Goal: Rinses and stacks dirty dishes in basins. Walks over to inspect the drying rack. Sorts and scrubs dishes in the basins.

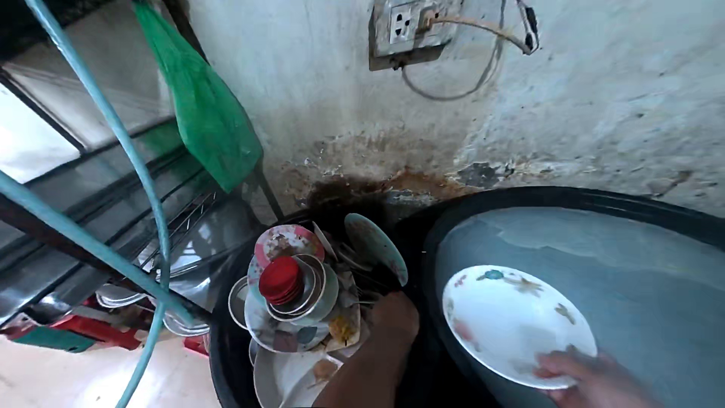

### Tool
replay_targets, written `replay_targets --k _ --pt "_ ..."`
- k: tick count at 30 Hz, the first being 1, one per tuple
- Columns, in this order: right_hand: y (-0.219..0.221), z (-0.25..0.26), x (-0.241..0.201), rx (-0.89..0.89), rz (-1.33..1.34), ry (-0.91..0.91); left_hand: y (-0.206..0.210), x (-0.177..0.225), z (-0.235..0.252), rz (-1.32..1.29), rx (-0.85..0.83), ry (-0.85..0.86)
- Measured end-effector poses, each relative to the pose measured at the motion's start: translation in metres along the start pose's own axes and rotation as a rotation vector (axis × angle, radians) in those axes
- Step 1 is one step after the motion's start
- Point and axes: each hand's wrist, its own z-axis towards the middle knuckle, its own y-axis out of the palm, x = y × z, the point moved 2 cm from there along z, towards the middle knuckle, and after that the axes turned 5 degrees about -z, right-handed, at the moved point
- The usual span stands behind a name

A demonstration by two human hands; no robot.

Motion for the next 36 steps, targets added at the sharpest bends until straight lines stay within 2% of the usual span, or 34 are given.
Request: replay_targets --k 3,7,9,11,14,15,18,22,30,34,36 --pt "0.033 -0.004 -0.011 -0.038 -0.031 -0.046 -0.006 0.001 -0.005 -0.005 -0.026 -0.006" --pt "0.067 0.0 -0.015 -0.083 -0.163 -0.272 -0.011 -0.013 -0.019 -0.17 0.114 0.223" --pt "0.082 0.005 -0.017 -0.086 -0.304 -0.478 -0.01 -0.016 -0.012 -0.181 0.199 0.326" --pt "0.094 0.008 -0.016 -0.113 -0.484 -0.735 -0.015 -0.014 -0.006 -0.126 0.149 0.354" --pt "0.1 0.009 -0.01 -0.074 -0.739 -1.138 -0.012 -0.017 0.004 -0.049 0.103 0.493" --pt "0.099 0.007 -0.01 -0.06 -0.77 -1.217 -0.009 -0.019 0.009 -0.026 0.074 0.466" --pt "0.083 -0.007 -0.014 -0.12 -0.787 -1.197 -0.001 -0.02 0.018 0.04 0.028 0.345" --pt "0.033 -0.018 -0.013 -0.146 -0.704 -1.036 -0.003 -0.014 0.029 0.276 0.072 0.356" --pt "-0.058 -0.014 0.02 -0.014 -0.511 -0.854 -0.025 -0.014 0.035 0.596 0.101 0.673" --pt "-0.077 -0.001 0.032 0.04 -0.476 -0.845 -0.051 -0.018 0.013 0.575 0.237 0.771" --pt "-0.082 0.003 0.033 0.006 -0.481 -0.862 -0.067 -0.018 -0.003 0.524 0.38 0.804"
